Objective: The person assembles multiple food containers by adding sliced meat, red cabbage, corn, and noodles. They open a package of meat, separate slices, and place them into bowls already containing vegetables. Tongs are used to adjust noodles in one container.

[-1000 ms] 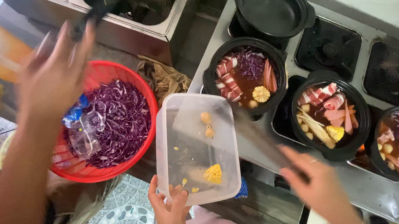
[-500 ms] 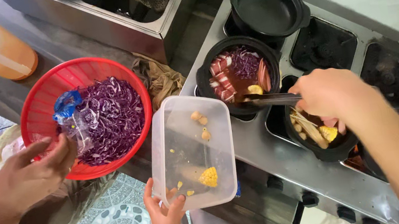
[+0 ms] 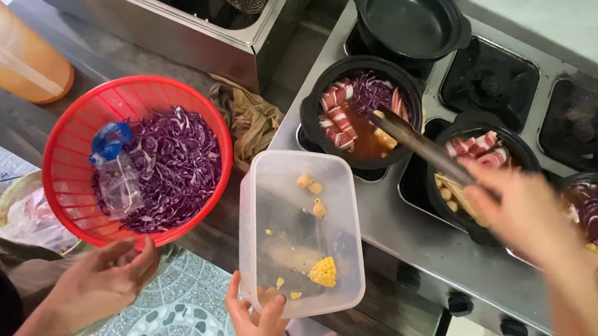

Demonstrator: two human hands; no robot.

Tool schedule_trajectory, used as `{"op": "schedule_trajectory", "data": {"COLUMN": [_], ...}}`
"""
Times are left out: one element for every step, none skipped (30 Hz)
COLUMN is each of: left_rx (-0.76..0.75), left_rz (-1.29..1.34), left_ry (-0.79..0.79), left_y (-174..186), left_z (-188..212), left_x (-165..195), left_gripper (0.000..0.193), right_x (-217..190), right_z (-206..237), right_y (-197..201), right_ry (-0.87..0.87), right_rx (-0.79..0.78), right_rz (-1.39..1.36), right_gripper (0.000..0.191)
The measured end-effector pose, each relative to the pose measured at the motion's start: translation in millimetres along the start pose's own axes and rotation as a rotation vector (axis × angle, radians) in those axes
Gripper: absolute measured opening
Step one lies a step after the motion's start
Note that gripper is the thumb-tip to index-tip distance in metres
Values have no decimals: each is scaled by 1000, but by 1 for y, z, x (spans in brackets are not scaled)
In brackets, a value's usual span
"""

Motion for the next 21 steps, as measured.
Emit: {"op": "schedule_trajectory", "data": {"left_rx": [8, 17, 11, 5, 1, -9, -20, -32, -30, -33, -35, -23, -15, -5, -13, -21, -30, -41, -50, -59, -70], "left_rz": [0, 1, 21, 42, 61, 61, 61, 65, 64, 69, 70, 72, 72, 75, 78, 76, 74, 65, 54, 44, 39], "left_ry": [14, 24, 17, 13, 12, 4, -3, -18, -18, -24, -23, -1, 11, 18, 4, 0, -7, -1, 11, 23, 20], "left_y": [1, 1, 1, 1, 1, 3, 4, 4, 5, 5, 3, 2, 1, -2, -5, -6, -7, -9, -10, -11, -14], "left_z": [2, 2, 3, 5, 7, 11, 14, 17, 22, 24, 26, 32, 35, 37, 40, 45, 50, 53, 57, 62, 66], "left_x": [-1, -1, -1, -2, -3, -5, -6, -8, -9, -10, -9, -12, -12, -12, -10, -12, -14, -17, -21, -29, -36], "left_gripper": [95, 94, 93, 93, 92, 91, 90, 89, 89, 89, 89, 89, 89, 89, 89, 90, 90, 90, 90, 89, 90], "right_x": [5, 8, 8, 7, 9, 11, 13, 14, 14, 15, 15, 16, 14, 19, 23, 28, 28, 29, 31, 38, 46], "right_z": [16, 29, 42, 52, 55, 58, 62, 63, 62, 61, 63, 70, 75, 82, 96, 114, 131, 149, 165, 179, 188], "right_y": [-18, -35, -52, -67, -79, -90, -98, -103, -107, -108, -106, -104, -102, -101, -101, -100, -99, -97, -94, -93, -91], "right_ry": [9, 21, 97, 173, 175, 173, 170, 178, 189, 207, 249, 282, 319, 225, 126, 18, 43, 68, 90, 40, -1], "right_rx": [78, 158, 229, 297, 291, 281, 273, 278, 288, 304, 335, 355, 384, 336, 280, 218, 152, 90, 24, -47, -113], "right_rz": [-69, -140, -214, -284, -263, -244, -224, -215, -204, -190, -237, -285, -336, -385, -431, -474, -478, -482, -486, -520, -554], "right_gripper": [49, 50, 50, 49, 47, 45, 43, 43, 43, 43, 42, 42, 41, 43, 44, 45, 46, 46, 47, 51, 56]}}
Point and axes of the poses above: each hand's wrist, its own z-axis away from the middle knuckle, its own y-axis out of the back of the hand, x = y × z, the point moved 4 cm from there along -z, towards the middle knuckle, and after that the axes turned 13 degrees about -z, right-handed, at the moved point
